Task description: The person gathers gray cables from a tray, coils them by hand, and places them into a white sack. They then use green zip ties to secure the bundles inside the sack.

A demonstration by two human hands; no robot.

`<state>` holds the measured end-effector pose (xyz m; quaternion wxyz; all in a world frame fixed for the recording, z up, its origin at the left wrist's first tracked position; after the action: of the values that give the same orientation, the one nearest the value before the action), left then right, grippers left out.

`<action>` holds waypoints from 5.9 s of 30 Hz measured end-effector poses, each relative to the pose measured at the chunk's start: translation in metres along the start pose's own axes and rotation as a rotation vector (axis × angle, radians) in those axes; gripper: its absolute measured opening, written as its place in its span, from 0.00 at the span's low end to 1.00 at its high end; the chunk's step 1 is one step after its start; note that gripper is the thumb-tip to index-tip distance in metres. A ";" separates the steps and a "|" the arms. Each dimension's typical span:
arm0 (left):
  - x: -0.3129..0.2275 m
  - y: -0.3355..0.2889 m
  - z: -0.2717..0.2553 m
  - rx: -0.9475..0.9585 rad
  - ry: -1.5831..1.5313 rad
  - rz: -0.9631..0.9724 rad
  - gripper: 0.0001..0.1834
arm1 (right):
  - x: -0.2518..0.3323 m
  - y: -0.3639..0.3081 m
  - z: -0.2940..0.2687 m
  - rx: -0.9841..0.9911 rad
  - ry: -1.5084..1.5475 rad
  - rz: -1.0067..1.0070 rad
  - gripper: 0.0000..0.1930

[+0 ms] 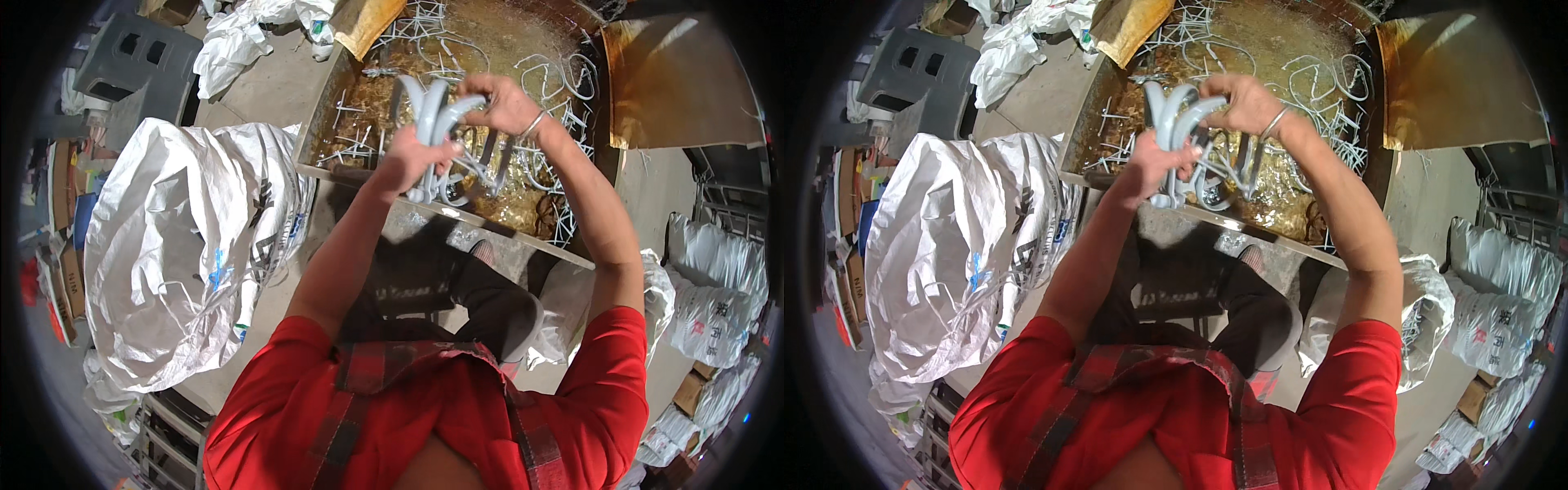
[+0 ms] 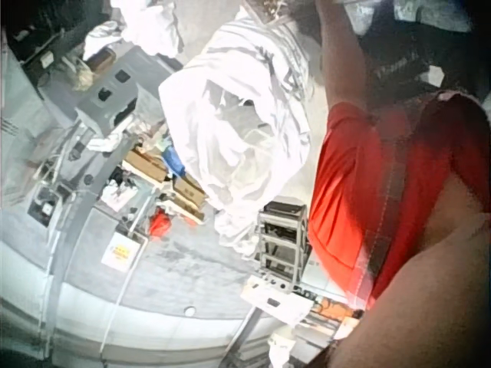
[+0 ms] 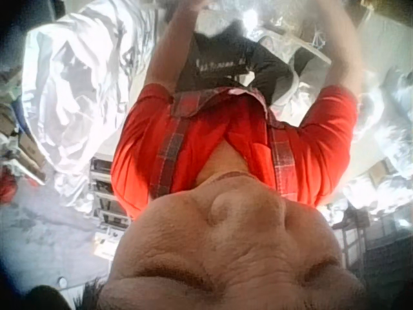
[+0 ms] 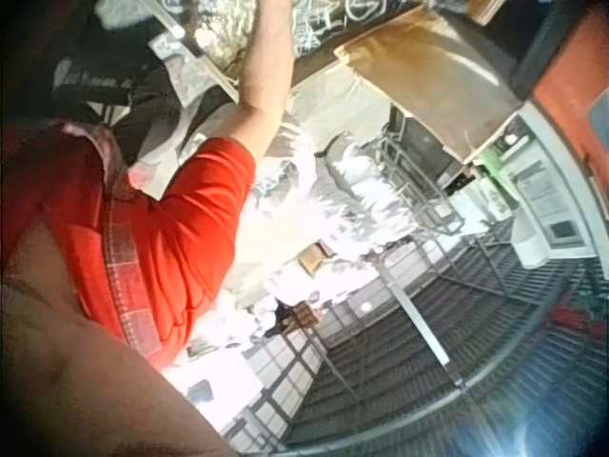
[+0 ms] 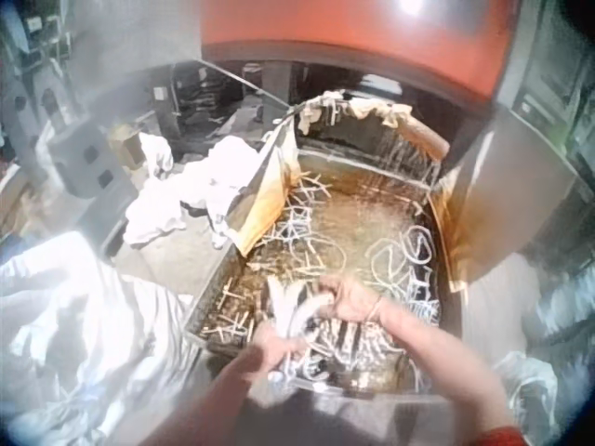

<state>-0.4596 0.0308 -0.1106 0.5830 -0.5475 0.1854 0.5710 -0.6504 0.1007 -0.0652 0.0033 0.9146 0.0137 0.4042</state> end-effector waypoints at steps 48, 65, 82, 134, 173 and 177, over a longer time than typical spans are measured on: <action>-0.004 0.023 -0.020 -0.722 -0.803 0.232 0.09 | -0.063 -0.329 -0.045 -0.858 -0.682 0.514 0.09; 0.021 0.001 0.085 0.237 0.180 0.011 0.25 | 0.054 -0.149 -0.028 -0.173 -0.771 -0.188 0.16; -0.001 0.006 0.044 0.181 -0.740 0.041 0.16 | -0.006 -0.185 0.086 -0.439 0.946 0.961 0.35; 0.002 0.019 0.023 0.223 -0.738 -0.177 0.12 | 0.081 -0.148 0.041 -0.540 0.111 -0.029 0.07; 0.009 0.020 0.025 -0.002 -0.873 -0.263 0.18 | 0.070 -0.090 0.055 -0.195 -0.463 0.231 0.23; 0.014 0.023 0.026 -0.122 -0.845 -0.216 0.12 | 0.078 -0.100 0.044 -0.014 -0.945 0.029 0.15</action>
<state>-0.4863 0.0531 -0.1236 0.6307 -0.3154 -0.1616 0.6904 -0.5677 0.2031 -0.0386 0.0099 0.9984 -0.0046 -0.0563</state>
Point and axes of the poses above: each hand's wrist, its own y-axis towards the middle knuckle, its own z-axis out of the palm, x = y × z, the point moved 1 cm from there along y, towards the middle knuckle, and after that the axes turned 12 degrees about -z, right-handed, at the moved point
